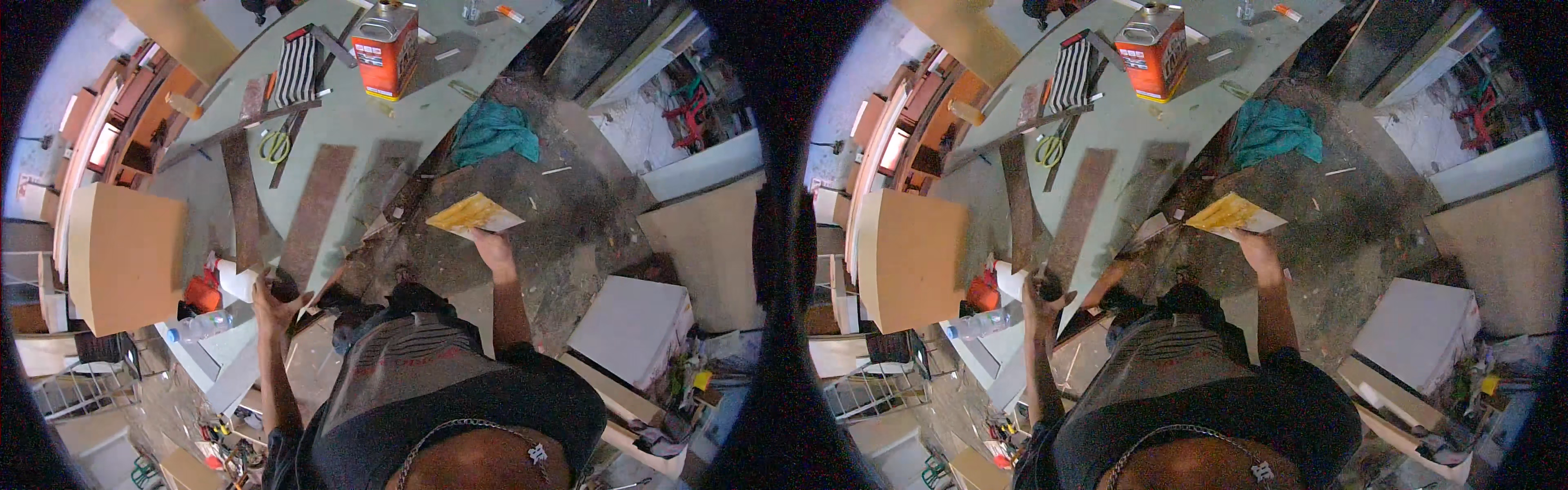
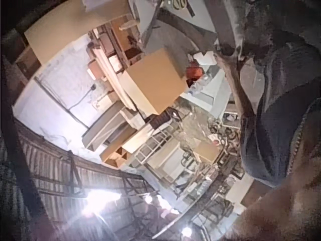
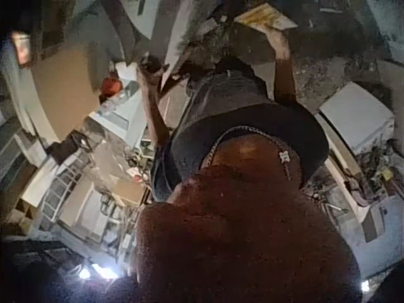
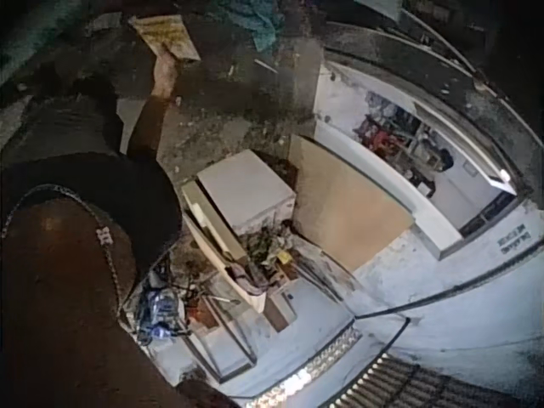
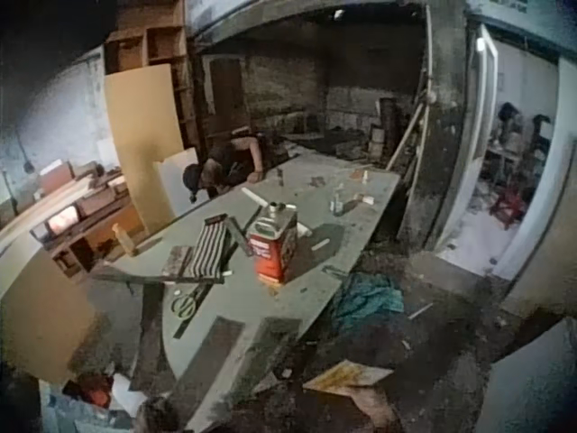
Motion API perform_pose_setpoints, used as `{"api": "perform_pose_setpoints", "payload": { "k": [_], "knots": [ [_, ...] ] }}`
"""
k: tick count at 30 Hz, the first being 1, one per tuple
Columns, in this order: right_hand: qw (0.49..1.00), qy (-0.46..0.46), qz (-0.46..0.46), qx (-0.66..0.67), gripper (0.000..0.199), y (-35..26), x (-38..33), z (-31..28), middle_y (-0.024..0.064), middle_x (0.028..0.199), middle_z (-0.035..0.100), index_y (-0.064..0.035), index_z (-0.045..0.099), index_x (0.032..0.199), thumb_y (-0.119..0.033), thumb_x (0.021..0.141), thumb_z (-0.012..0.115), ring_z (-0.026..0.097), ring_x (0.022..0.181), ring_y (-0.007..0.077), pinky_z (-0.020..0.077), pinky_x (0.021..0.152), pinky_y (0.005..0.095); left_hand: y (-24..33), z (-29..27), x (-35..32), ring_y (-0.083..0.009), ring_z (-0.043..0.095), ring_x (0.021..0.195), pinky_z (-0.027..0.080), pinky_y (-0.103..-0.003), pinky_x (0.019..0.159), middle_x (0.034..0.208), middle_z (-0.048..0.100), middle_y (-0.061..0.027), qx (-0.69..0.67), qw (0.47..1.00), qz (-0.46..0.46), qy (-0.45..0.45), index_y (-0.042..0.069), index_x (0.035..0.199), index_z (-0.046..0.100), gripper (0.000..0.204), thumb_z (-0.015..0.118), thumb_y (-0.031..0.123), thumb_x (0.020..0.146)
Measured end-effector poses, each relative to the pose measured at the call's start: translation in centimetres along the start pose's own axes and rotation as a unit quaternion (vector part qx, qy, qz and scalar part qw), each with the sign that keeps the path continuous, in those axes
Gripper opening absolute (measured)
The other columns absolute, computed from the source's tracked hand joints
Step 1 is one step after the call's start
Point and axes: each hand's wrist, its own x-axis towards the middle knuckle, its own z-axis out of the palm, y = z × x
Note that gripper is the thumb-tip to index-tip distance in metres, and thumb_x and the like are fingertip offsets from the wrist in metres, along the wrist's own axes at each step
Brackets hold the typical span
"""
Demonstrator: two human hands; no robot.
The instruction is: The person applies glue onto strips of material using a scraper card and handles a glue can.
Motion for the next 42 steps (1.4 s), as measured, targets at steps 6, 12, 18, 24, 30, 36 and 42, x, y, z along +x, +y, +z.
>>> {"api": "perform_pose_setpoints", "payload": {
  "k": [6,12,18,24,30,36,42],
  "knots": [
    [0.996,-0.034,0.015,0.084,0.045,-0.7,-0.9,0.4,0.0091,0.126,0.062,-0.0009,0.054,0.129,0.004,0.087,0.067,0.059,0.117,0.0244,0.0439,0.104,0.0396,3.0,4.4,7.2,-0.0391,0.057,0.115,0.047,-0.050,0.095,0.120,0.060,-0.0210,0.044,0.987,0.096,0.118,0.002,0.134,0.047,0.111,0.096,0.052,0.047],
    [0.977,-0.042,0.005,-0.209,0.060,-0.6,-0.1,2.3,0.0081,0.133,0.058,-0.0064,0.053,0.134,0.013,0.079,0.066,0.053,0.126,0.0278,0.0404,0.109,0.0490,8.2,8.4,16.2,-0.0370,0.045,0.132,0.030,-0.058,0.107,0.140,0.049,-0.0202,0.246,0.967,-0.012,0.071,0.005,0.147,0.035,0.122,0.090,0.060,0.054],
    [0.993,-0.099,0.036,0.049,0.061,-0.1,-1.0,3.7,0.0085,0.139,0.054,-0.0053,0.046,0.140,0.005,0.084,0.067,0.050,0.130,0.0274,0.0377,0.110,0.0461,6.9,9.9,13.0,-0.0345,0.023,0.149,0.018,-0.063,0.115,0.157,0.034,-0.0123,0.225,0.953,0.135,0.149,0.007,0.151,0.032,0.115,0.082,0.062,0.064],
    [0.972,-0.160,0.122,0.123,0.072,0.4,0.0,8.6,0.0076,0.146,0.049,-0.0094,0.039,0.148,0.003,0.084,0.068,0.042,0.138,0.0277,0.0301,0.116,0.0501,1.8,8.1,12.8,-0.0314,0.021,0.150,0.017,-0.061,0.118,0.160,0.030,-0.0097,0.212,0.959,0.153,0.112,0.012,0.152,0.034,0.092,0.078,0.046,0.078],
    [0.981,-0.154,0.069,0.100,0.067,-0.7,-3.1,16.0,0.0089,0.141,0.052,-0.0032,0.045,0.142,0.009,0.080,0.068,0.048,0.133,0.0280,0.0328,0.115,0.0489,-1.8,5.8,14.5,-0.0374,0.036,0.139,0.025,-0.060,0.115,0.141,0.044,-0.0168,0.052,0.966,0.214,0.136,0.015,0.144,0.045,0.076,0.077,0.037,0.079],
    [0.971,-0.200,0.040,0.123,0.071,-0.4,-9.2,19.4,0.0066,0.143,0.049,-0.0086,0.039,0.147,0.007,0.083,0.067,0.044,0.136,0.0276,0.0307,0.116,0.0508,-0.3,1.7,10.7,-0.0430,0.043,0.127,0.038,-0.049,0.107,0.135,0.046,-0.0224,-0.155,0.912,0.292,0.245,0.012,0.134,0.054,0.062,0.077,0.028,0.078],
    [0.979,-0.158,0.077,0.102,0.069,3.2,-14.6,22.0,0.0085,0.145,0.048,-0.0100,0.038,0.148,0.004,0.085,0.065,0.043,0.136,0.0286,0.0298,0.117,0.0513,-11.1,-6.7,-5.7,-0.0375,0.051,0.122,0.041,-0.047,0.105,0.126,0.057,-0.0182,-0.081,0.932,0.339,0.101,0.009,0.129,0.059,0.059,0.078,0.031,0.078]
  ]
}}
